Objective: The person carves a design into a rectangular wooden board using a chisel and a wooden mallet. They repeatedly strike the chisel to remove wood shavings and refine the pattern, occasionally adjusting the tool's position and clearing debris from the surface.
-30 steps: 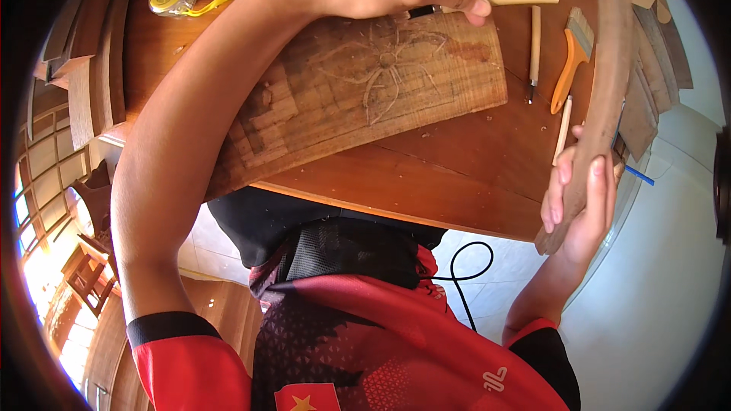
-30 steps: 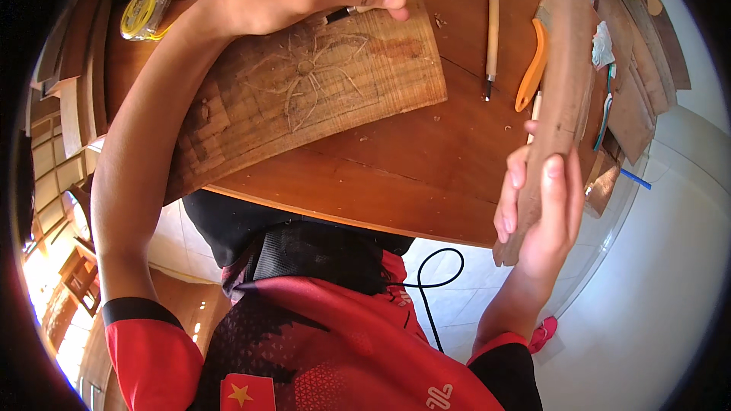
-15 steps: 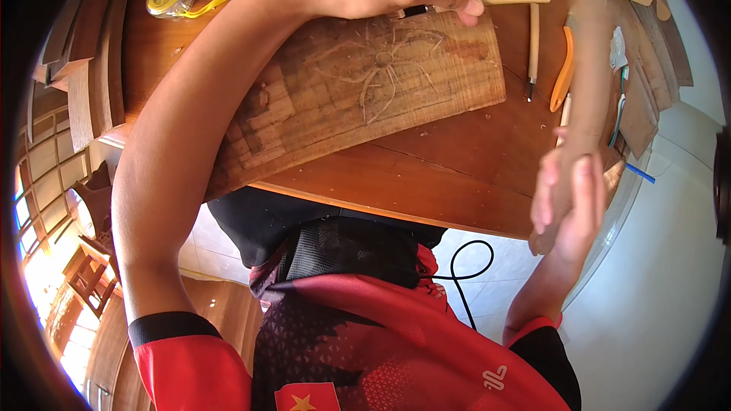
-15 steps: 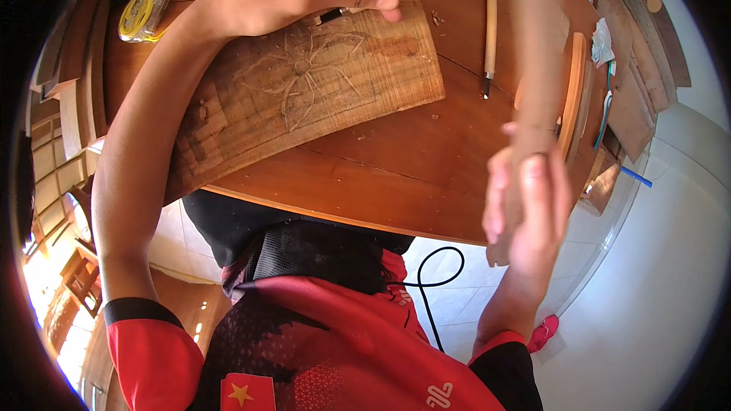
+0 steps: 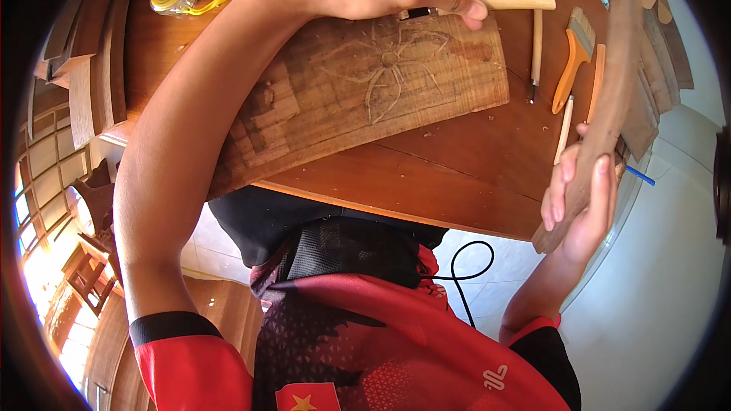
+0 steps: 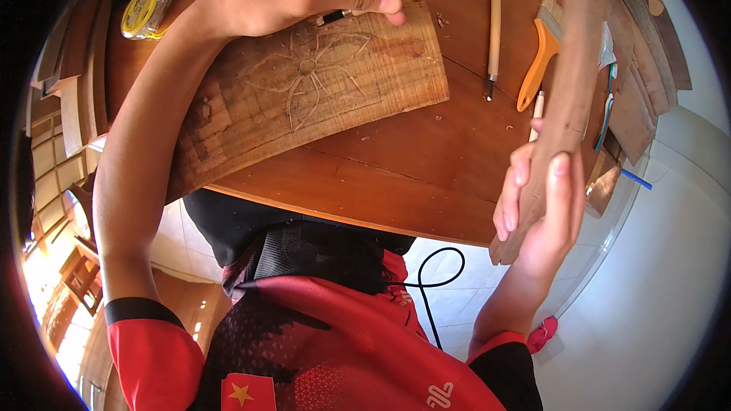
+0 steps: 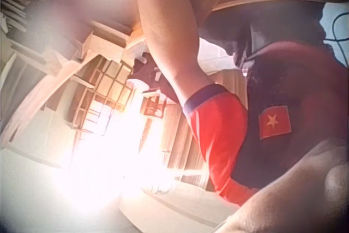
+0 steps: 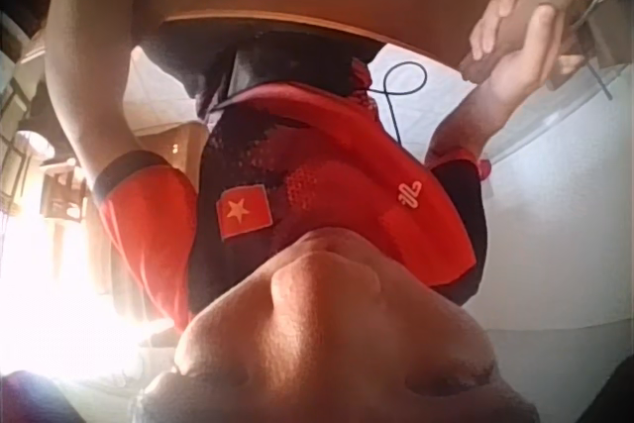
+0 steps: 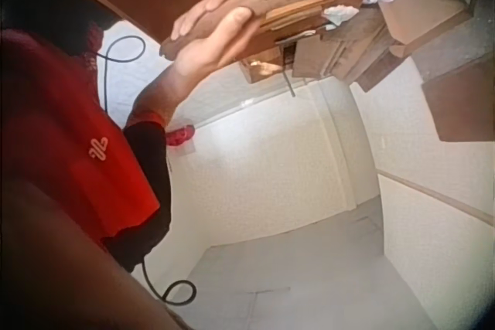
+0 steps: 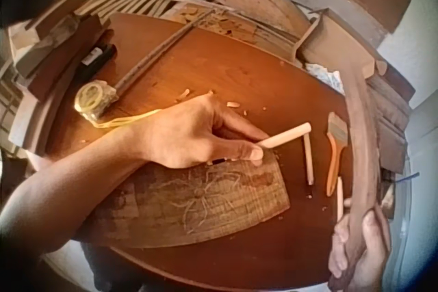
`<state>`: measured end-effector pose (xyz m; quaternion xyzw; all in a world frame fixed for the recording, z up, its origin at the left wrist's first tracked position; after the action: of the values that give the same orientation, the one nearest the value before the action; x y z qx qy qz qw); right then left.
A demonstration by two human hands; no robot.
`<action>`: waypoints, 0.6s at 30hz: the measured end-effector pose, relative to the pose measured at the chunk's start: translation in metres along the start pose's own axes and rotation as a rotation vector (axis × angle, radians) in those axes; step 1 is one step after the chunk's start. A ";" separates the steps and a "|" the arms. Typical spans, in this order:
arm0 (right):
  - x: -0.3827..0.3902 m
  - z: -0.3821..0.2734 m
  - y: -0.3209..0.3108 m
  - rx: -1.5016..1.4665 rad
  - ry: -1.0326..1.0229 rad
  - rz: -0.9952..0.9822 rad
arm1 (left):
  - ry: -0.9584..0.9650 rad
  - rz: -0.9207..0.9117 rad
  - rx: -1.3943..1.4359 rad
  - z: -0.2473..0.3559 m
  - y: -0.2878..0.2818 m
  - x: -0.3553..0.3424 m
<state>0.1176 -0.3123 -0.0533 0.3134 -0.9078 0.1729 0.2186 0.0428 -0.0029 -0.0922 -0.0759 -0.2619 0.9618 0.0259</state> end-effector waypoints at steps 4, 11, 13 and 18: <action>0.004 0.000 0.000 0.109 0.023 -0.061 | 0.157 0.074 0.088 -0.009 0.003 0.007; 0.002 0.004 0.004 0.109 0.057 -0.068 | 0.122 0.067 0.124 -0.005 0.004 0.006; -0.001 0.003 0.001 0.024 0.045 -0.067 | 0.167 0.110 0.144 -0.006 0.004 0.009; -0.001 0.000 -0.003 0.025 0.044 -0.059 | 0.091 0.109 0.090 0.009 -0.008 0.013</action>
<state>0.1205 -0.3141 -0.0539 0.3390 -0.8909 0.1844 0.2394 0.0287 0.0010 -0.0818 -0.1321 -0.2125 0.9681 -0.0110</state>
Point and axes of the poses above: each hand's wrist, its own x-axis away from the middle knuckle, its own y-axis out of the palm, z = x × y, the point moved 2 cm from there along -x, towards the middle knuckle, and after that the axes turned 14 degrees about y, right-handed, at the moved point
